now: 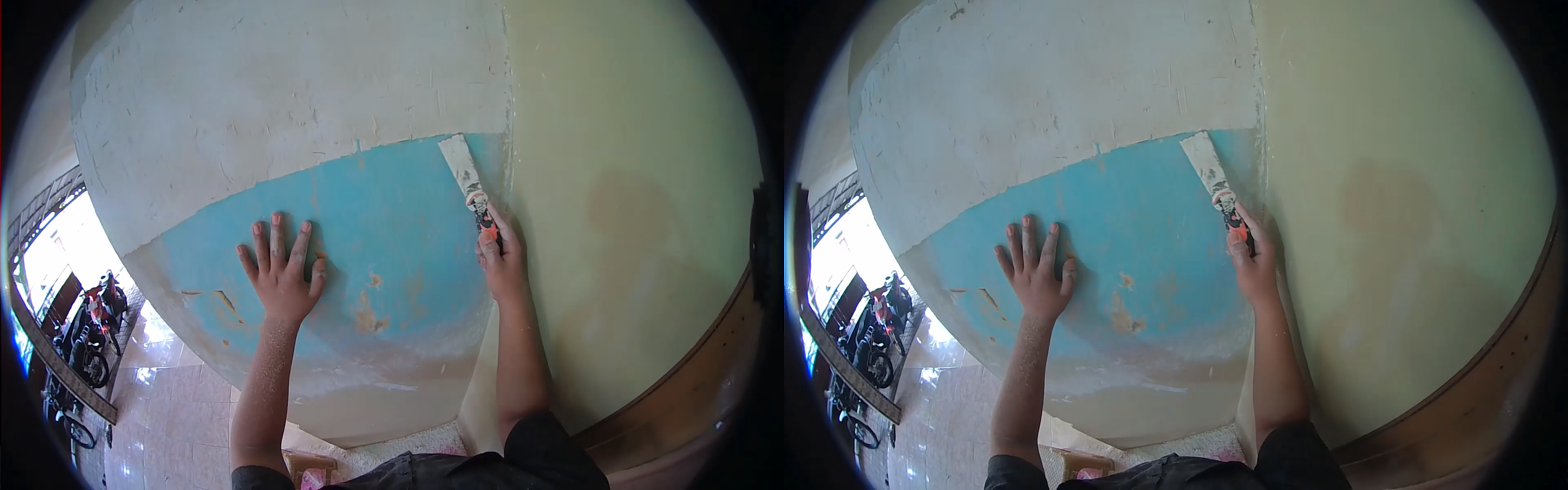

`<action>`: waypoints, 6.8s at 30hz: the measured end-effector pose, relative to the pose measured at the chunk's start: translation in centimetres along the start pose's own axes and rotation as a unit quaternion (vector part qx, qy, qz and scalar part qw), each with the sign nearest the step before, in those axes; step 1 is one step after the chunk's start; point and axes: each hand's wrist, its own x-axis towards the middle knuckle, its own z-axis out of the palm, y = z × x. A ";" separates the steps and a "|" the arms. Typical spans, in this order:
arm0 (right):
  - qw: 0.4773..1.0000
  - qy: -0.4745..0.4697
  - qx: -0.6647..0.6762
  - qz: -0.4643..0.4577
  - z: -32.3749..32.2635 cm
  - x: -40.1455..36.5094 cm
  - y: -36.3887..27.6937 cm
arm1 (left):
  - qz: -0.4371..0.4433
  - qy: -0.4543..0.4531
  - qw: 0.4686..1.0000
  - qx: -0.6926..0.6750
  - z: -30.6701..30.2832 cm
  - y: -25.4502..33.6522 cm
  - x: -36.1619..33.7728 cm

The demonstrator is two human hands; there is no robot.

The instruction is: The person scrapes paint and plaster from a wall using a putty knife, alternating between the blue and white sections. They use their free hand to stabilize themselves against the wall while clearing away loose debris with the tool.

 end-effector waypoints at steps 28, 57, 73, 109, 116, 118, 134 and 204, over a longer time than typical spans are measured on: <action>0.971 -0.225 0.027 0.083 10.7 -9.2 -5.3 | -0.186 -0.150 0.955 -0.177 -10.3 7.4 -5.3; 0.779 -0.083 -0.348 -0.514 19.6 4.0 -15.6 | -0.375 -0.056 0.876 -0.297 -18.8 -9.6 -10.4; 0.704 0.044 -0.511 -0.491 22.2 6.1 -13.1 | -0.318 -0.092 0.920 -0.208 -17.9 -17.5 -10.3; 0.691 0.050 -0.522 -0.497 22.8 5.2 -11.1 | -0.312 -0.092 0.922 -0.211 -18.0 -21.5 -10.5; 0.694 0.050 -0.521 -0.494 22.8 5.1 -11.0 | -0.308 -0.091 0.926 -0.198 -17.6 -21.9 -10.9; 0.693 0.051 -0.522 -0.494 22.8 5.0 -11.3 | -0.314 -0.099 0.922 -0.206 -18.0 -21.2 -10.8; 0.694 0.049 -0.523 -0.492 22.9 4.6 -11.1 | -0.303 -0.125 0.920 -0.212 -17.6 -20.1 -10.1; 0.687 0.038 -0.545 -0.479 22.2 3.0 -9.7 | -0.325 -0.068 0.928 -0.169 -16.6 -21.8 -10.8</action>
